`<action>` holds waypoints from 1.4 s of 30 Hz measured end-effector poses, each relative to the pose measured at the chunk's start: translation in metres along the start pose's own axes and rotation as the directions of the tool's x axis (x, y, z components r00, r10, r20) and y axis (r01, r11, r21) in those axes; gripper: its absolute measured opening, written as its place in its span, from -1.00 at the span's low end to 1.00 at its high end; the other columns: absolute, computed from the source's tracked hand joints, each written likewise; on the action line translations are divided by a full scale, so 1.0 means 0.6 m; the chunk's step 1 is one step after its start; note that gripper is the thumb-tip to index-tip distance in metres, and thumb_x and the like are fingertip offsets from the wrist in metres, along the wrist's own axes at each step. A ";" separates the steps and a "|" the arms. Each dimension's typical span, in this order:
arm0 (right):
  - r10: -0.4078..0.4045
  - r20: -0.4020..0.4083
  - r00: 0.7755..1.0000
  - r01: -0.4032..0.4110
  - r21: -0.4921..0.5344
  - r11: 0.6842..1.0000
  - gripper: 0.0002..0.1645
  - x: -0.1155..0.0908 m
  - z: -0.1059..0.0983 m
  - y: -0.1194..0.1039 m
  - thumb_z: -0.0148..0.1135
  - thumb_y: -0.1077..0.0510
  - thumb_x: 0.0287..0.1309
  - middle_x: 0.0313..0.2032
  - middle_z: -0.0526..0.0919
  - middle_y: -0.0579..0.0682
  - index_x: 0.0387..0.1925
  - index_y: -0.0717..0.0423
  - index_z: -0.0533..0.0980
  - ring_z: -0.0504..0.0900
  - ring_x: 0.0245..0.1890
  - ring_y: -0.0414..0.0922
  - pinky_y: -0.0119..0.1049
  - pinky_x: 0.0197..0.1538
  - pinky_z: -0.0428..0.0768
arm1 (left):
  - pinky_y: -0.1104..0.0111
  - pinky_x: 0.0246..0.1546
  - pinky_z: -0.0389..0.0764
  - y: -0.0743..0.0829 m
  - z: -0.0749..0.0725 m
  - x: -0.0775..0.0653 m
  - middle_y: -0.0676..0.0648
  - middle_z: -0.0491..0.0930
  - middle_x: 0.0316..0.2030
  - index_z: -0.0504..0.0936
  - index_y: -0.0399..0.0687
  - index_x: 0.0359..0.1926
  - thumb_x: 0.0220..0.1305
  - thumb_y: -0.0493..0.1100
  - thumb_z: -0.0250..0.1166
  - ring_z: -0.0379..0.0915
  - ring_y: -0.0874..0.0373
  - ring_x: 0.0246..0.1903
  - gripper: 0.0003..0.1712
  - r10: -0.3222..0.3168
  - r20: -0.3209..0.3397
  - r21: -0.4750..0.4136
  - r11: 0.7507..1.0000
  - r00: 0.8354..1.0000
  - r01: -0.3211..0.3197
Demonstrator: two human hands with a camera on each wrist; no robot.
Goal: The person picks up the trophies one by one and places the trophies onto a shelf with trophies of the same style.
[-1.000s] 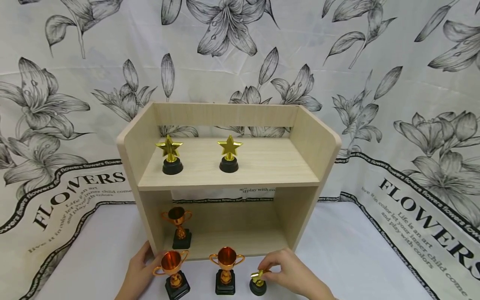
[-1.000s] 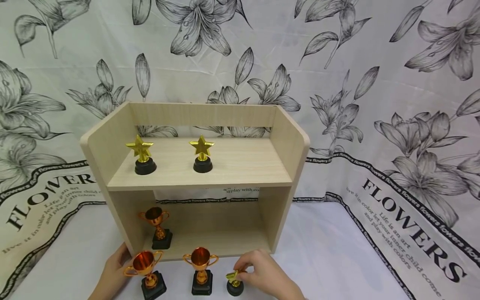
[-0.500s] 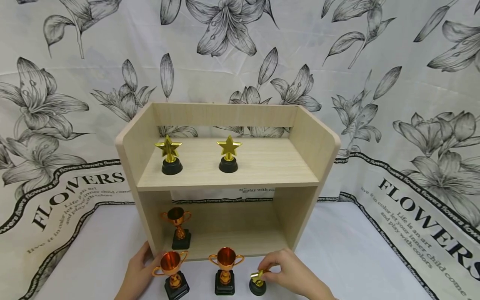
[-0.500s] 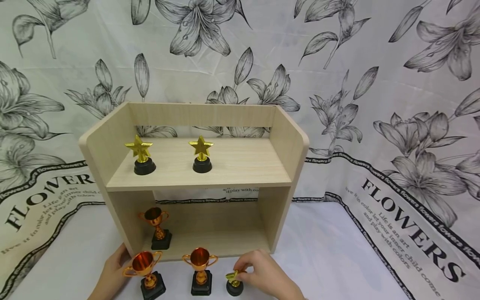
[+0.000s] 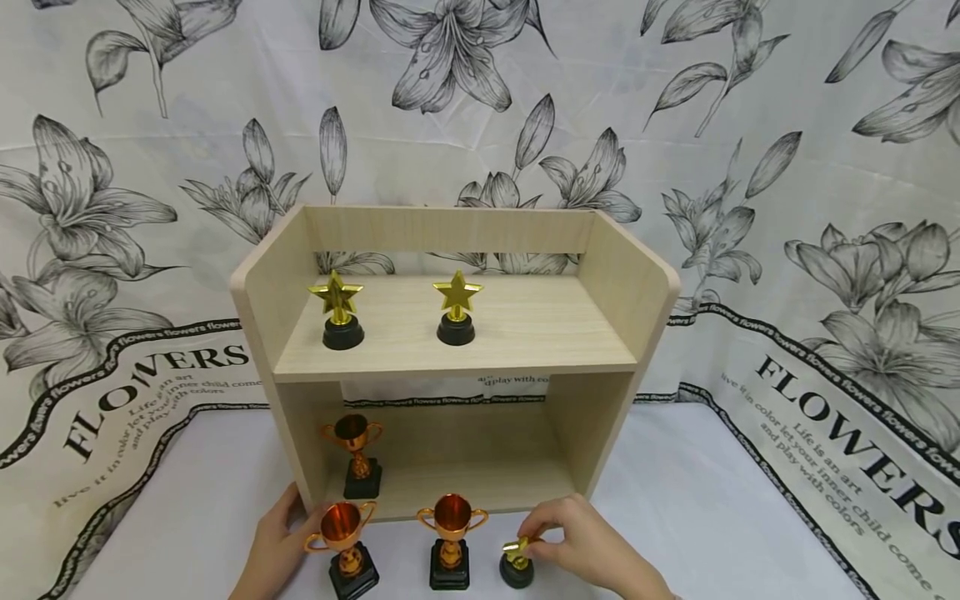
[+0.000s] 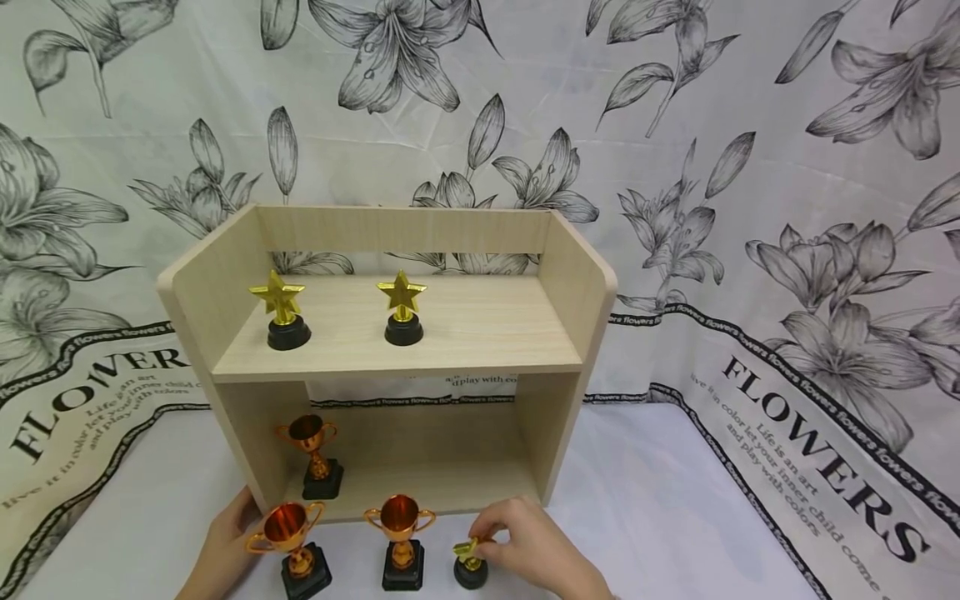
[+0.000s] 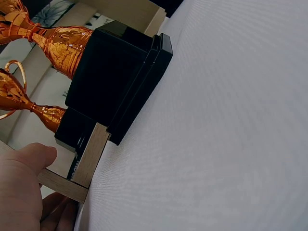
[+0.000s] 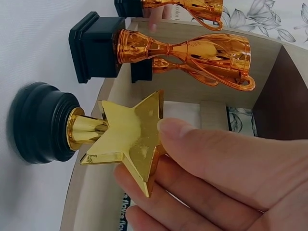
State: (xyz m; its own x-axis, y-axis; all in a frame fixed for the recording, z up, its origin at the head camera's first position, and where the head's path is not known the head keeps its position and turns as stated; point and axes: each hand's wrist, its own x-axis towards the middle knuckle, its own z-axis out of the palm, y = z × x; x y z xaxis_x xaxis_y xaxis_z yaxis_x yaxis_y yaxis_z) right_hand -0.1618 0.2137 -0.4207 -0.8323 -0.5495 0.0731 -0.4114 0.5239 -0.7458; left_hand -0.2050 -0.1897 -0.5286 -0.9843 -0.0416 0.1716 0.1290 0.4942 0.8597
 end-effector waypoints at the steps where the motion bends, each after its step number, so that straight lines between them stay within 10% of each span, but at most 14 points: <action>1: -0.005 -0.002 1.000 0.005 -0.002 1.000 -0.92 0.000 0.000 0.000 0.37 0.20 0.02 -0.36 0.70 -0.14 -0.36 0.06 0.67 0.60 -0.33 -0.33 -0.34 -0.23 0.62 | -0.13 0.07 0.38 0.000 0.000 0.000 -0.31 0.38 0.20 0.18 -0.17 0.37 0.29 0.07 0.20 0.41 -0.20 0.09 -0.25 -0.003 0.002 -0.001 1.000 1.000 0.003; 42: -0.042 -0.027 0.999 0.041 -0.024 0.999 -0.90 -0.006 -0.014 -0.002 0.36 0.15 0.05 -0.33 0.68 -0.21 -0.33 0.01 0.66 0.61 -0.30 -0.31 -0.32 -0.22 0.62 | -0.14 0.08 0.37 -0.002 0.001 0.001 -0.32 0.36 0.21 0.19 -0.18 0.36 0.28 0.08 0.20 0.40 -0.23 0.10 -0.24 -0.005 0.004 -0.004 1.000 1.000 0.005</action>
State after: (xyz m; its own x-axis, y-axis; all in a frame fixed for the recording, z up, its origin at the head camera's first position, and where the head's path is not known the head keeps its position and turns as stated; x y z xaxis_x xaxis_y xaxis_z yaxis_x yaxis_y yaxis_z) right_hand -0.1613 0.2206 -0.4141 -0.8240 -0.5532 0.1224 -0.4544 0.5163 -0.7259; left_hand -0.2056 -0.1899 -0.5300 -0.9855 -0.0402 0.1651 0.1245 0.4907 0.8624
